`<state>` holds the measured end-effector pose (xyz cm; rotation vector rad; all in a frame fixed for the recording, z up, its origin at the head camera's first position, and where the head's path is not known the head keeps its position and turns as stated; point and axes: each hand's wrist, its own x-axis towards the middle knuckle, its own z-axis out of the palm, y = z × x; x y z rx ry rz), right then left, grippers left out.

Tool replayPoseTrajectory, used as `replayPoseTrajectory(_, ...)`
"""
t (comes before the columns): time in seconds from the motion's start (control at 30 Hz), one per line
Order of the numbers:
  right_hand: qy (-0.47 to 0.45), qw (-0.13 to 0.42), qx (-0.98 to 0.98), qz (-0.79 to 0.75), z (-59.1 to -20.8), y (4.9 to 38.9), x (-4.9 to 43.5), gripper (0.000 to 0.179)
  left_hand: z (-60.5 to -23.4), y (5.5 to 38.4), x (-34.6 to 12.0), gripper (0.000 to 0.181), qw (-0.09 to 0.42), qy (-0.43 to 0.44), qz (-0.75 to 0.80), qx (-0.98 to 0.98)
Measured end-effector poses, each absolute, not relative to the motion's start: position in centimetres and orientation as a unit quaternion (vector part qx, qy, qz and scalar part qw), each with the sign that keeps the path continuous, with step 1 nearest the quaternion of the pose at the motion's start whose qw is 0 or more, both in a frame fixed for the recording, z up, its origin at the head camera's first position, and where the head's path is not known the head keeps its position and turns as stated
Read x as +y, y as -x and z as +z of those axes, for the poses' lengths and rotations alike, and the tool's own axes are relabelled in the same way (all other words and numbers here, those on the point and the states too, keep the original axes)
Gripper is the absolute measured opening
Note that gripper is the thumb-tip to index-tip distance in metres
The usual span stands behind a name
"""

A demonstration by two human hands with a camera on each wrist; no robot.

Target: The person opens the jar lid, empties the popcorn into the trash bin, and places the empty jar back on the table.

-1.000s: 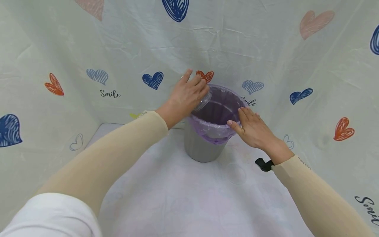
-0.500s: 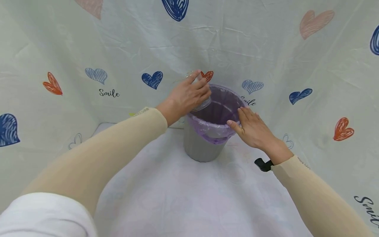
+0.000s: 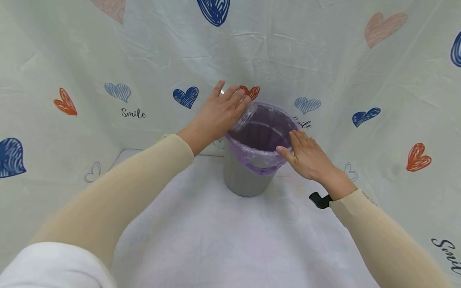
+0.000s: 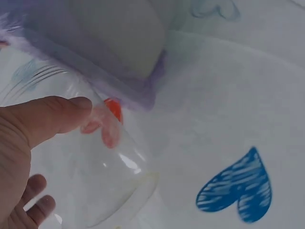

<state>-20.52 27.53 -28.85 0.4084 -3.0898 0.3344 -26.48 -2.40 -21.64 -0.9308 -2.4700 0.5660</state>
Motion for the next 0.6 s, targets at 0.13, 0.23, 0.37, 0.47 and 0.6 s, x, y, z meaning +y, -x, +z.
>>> replayPoseTrajectory(0.13,-0.133,0.004,-0.985,0.110,-29.0,20.5,27.4,0.099,-22.7,25.6,-4.2,0.066,0.242,0.292,0.075,-0.922)
replayPoseTrajectory(0.23,-0.135,0.004,-0.984,0.113,-28.9,20.5,27.4,0.098,-24.1,24.8,-5.8,0.082,0.267,0.260,-0.025,-0.928)
replayPoseTrajectory(0.37,-0.138,0.006,-0.983,0.118,-29.0,20.5,27.4,0.097,-27.0,23.4,-7.7,0.101,0.282,0.199,-0.184,-0.921)
replayPoseTrajectory(0.47,-0.138,0.008,-0.983,0.123,-29.1,20.5,27.4,0.097,-29.7,22.2,-9.0,0.103,0.257,0.135,-0.306,-0.907)
replayPoseTrajectory(0.6,-0.138,0.009,-0.983,0.123,-29.1,20.5,27.5,0.097,-34.6,20.7,-10.5,0.106,0.191,0.056,-0.411,-0.890)
